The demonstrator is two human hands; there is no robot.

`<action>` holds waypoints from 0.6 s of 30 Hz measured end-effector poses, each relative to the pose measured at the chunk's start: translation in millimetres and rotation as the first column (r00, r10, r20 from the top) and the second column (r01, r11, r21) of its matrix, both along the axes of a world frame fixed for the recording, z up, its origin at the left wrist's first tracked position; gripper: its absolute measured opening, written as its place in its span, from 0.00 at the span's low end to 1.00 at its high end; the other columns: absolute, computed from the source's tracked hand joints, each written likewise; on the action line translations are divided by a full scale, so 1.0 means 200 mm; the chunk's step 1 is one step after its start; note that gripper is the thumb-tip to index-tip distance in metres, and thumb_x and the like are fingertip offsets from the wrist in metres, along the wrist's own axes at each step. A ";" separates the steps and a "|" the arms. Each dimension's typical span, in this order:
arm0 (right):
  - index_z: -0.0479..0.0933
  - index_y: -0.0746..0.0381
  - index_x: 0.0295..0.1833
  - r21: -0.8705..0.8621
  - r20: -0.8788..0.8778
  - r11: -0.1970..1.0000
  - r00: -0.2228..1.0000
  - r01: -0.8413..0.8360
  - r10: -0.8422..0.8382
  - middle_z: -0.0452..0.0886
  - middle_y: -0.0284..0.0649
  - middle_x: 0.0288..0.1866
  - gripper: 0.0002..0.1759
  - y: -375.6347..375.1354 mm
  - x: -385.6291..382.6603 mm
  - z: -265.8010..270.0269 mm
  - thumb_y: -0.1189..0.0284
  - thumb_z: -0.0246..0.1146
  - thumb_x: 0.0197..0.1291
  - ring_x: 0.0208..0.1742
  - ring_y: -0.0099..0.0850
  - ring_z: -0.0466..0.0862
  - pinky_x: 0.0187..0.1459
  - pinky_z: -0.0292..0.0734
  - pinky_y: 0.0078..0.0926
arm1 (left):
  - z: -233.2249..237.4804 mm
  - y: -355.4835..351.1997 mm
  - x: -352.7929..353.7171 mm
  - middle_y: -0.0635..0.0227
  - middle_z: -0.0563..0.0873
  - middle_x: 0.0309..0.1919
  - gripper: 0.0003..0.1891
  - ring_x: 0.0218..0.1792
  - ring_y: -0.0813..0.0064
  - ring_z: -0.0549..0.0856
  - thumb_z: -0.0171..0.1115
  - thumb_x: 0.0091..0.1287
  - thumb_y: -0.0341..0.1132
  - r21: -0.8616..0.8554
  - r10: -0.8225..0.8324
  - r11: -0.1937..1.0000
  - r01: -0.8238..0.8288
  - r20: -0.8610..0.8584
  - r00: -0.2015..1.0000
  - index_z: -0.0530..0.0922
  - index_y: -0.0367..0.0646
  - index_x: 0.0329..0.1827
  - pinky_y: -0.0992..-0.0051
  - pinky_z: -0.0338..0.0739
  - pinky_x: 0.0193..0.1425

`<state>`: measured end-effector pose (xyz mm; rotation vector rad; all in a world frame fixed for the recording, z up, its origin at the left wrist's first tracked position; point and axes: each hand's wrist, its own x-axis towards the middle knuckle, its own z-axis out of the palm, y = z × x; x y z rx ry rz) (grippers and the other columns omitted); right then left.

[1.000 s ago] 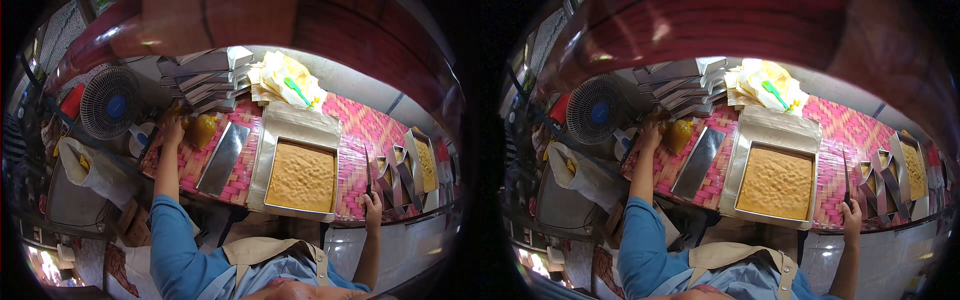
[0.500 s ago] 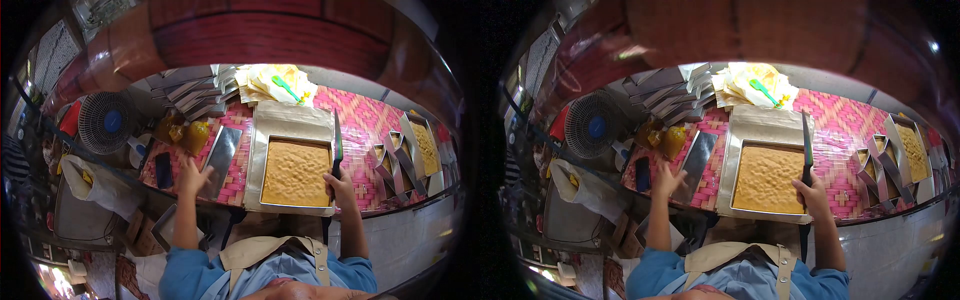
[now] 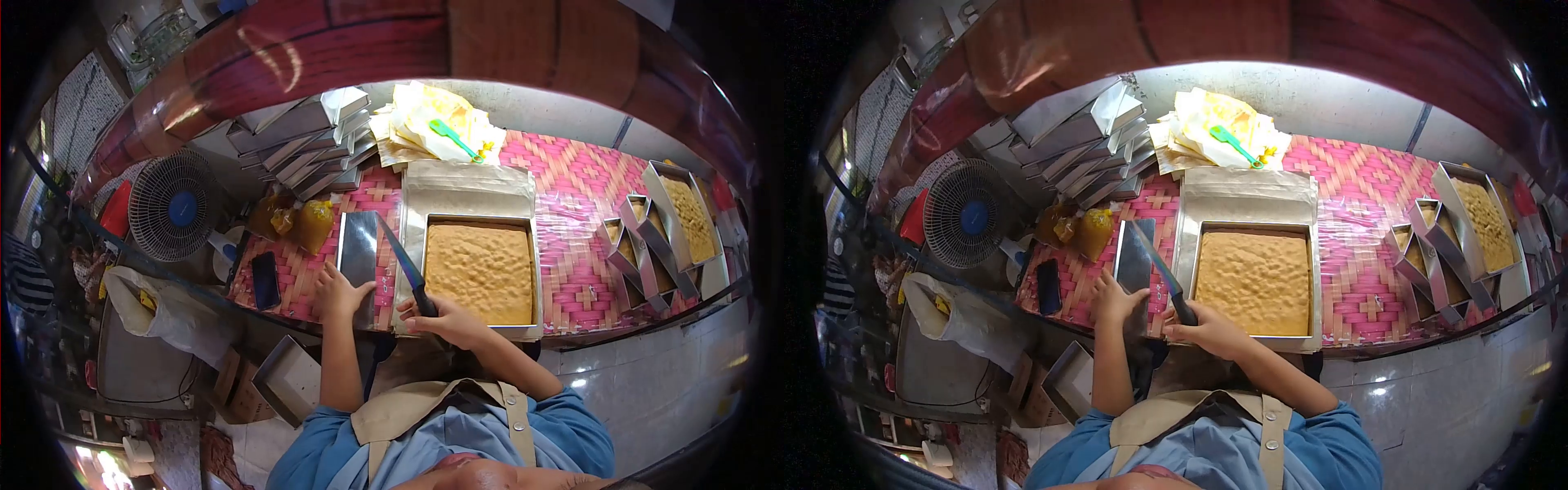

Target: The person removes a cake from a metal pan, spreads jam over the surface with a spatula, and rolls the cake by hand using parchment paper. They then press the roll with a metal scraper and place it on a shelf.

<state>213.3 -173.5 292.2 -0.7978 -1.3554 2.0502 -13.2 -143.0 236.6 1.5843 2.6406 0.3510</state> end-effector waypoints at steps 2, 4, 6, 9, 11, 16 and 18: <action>0.72 0.64 0.40 -0.086 -0.047 0.996 0.999 -0.020 0.016 0.72 0.40 0.52 0.12 -0.02 0.01 -0.02 0.71 0.66 0.57 0.45 0.23 0.76 0.48 0.73 0.22 | -0.03 0.04 -0.01 0.43 0.68 0.60 0.57 0.58 0.48 0.73 0.76 0.35 0.60 -0.036 -0.022 0.999 0.022 0.019 1.000 0.59 0.30 0.63 0.61 0.68 0.63; 0.71 0.64 0.39 0.001 0.013 1.000 1.000 -0.005 0.005 0.72 0.40 0.51 0.12 -0.03 0.04 -0.06 0.70 0.66 0.57 0.44 0.22 0.76 0.47 0.73 0.20 | -0.02 0.09 -0.06 0.43 0.69 0.60 0.55 0.58 0.49 0.72 0.76 0.35 0.59 -0.107 -0.025 0.993 0.043 0.160 0.987 0.62 0.30 0.61 0.61 0.68 0.62; 0.72 0.66 0.52 -0.009 -0.005 0.999 0.999 0.040 -0.040 0.76 0.31 0.34 0.20 -0.05 0.05 -0.09 0.67 0.66 0.58 0.38 0.20 0.77 0.42 0.73 0.17 | 0.00 0.13 -0.09 0.42 0.71 0.58 0.51 0.59 0.49 0.72 0.77 0.36 0.57 -0.124 -0.053 0.989 0.078 0.193 0.980 0.64 0.30 0.58 0.62 0.69 0.61; 0.72 0.66 0.52 -0.010 -0.014 0.999 0.999 0.050 -0.050 0.75 0.30 0.33 0.21 -0.07 0.06 -0.10 0.67 0.66 0.58 0.37 0.20 0.77 0.42 0.72 0.17 | -0.02 0.17 -0.13 0.42 0.71 0.58 0.50 0.58 0.48 0.73 0.76 0.38 0.57 -0.154 -0.018 0.984 0.088 0.403 0.915 0.65 0.30 0.58 0.61 0.70 0.60; 0.72 0.66 0.51 -0.027 -0.025 0.998 0.998 0.054 -0.055 0.75 0.30 0.32 0.20 -0.09 0.06 -0.09 0.67 0.66 0.58 0.37 0.20 0.77 0.42 0.72 0.17 | -0.03 0.14 -0.05 0.43 0.70 0.58 0.51 0.59 0.48 0.72 0.76 0.38 0.58 -0.077 0.008 0.997 0.015 0.288 0.958 0.64 0.30 0.59 0.60 0.70 0.60; 0.73 0.66 0.50 -0.023 0.003 0.999 0.999 0.037 -0.037 0.76 0.31 0.33 0.18 -0.10 0.03 -0.12 0.67 0.65 0.58 0.37 0.19 0.76 0.42 0.71 0.18 | -0.04 0.16 0.12 0.44 0.67 0.60 0.56 0.62 0.48 0.69 0.75 0.36 0.61 0.015 -0.016 1.000 0.017 -0.045 0.999 0.61 0.28 0.62 0.59 0.67 0.63; 0.73 0.65 0.49 0.004 -0.034 0.999 0.999 0.038 -0.038 0.76 0.31 0.33 0.17 -0.10 0.03 -0.13 0.67 0.65 0.58 0.36 0.19 0.76 0.41 0.70 0.17 | 0.00 0.22 0.11 0.43 0.64 0.63 0.58 0.65 0.49 0.65 0.75 0.35 0.61 -0.189 -0.030 0.981 0.051 0.112 0.993 0.60 0.28 0.63 0.59 0.64 0.65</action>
